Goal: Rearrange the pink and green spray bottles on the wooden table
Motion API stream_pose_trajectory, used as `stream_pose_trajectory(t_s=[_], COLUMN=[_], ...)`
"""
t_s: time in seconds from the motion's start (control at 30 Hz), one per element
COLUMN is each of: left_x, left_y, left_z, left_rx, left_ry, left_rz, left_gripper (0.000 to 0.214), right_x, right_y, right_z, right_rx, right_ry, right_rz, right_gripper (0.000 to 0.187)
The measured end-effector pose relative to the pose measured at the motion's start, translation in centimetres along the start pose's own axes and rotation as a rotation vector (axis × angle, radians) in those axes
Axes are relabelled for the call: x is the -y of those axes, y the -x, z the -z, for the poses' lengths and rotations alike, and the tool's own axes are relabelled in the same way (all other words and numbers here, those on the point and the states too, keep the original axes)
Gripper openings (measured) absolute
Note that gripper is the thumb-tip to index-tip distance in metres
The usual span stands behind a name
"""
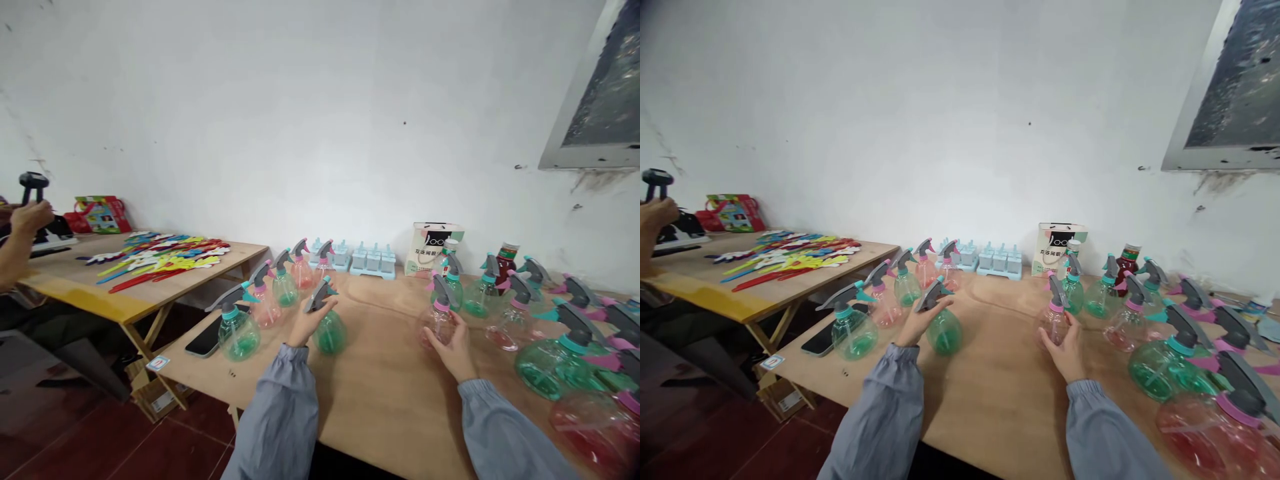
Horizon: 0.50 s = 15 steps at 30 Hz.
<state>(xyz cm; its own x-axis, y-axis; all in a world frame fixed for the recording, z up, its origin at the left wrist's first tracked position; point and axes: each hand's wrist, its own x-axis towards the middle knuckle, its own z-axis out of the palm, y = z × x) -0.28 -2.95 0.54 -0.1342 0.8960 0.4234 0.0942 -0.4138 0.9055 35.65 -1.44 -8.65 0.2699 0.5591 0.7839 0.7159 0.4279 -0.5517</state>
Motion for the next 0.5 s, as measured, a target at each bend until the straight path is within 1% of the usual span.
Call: stream_pose_trajectory(t_s=[0.1,0.23,0.33,0.4,0.5], left_x=[0.8,2.2,3.3,3.9,4.4], left_y=[-0.4,-0.2,0.8,1.8,3.0], left_z=[1.5,1.8,2.1,2.6,3.1], left_rx=[-0.013,-0.083,-0.150,-0.187,-0.204], left_ry=[-0.155,-0.183,-0.291,-0.426,-0.645], left_rz=[-0.035,-0.163,-0.255,-0.319,-0.386], left_gripper=[0.035,0.042,0.042,0.049,0.057], right_x=[0.0,-0.1,-0.1,-0.1,-0.1], right_y=[0.0,0.0,0.0,0.0,0.0], right_z=[0.0,0.0,0.0,0.0,0.0], right_rx=[0.000,0.006,0.014,0.012,0.011], right_ry=[-0.001,-0.001,0.002,0.002,-0.002], right_rz=[-0.001,-0.003,-0.010,-0.017,-0.021], right_gripper=[0.085,0.086,0.087,0.087,0.087])
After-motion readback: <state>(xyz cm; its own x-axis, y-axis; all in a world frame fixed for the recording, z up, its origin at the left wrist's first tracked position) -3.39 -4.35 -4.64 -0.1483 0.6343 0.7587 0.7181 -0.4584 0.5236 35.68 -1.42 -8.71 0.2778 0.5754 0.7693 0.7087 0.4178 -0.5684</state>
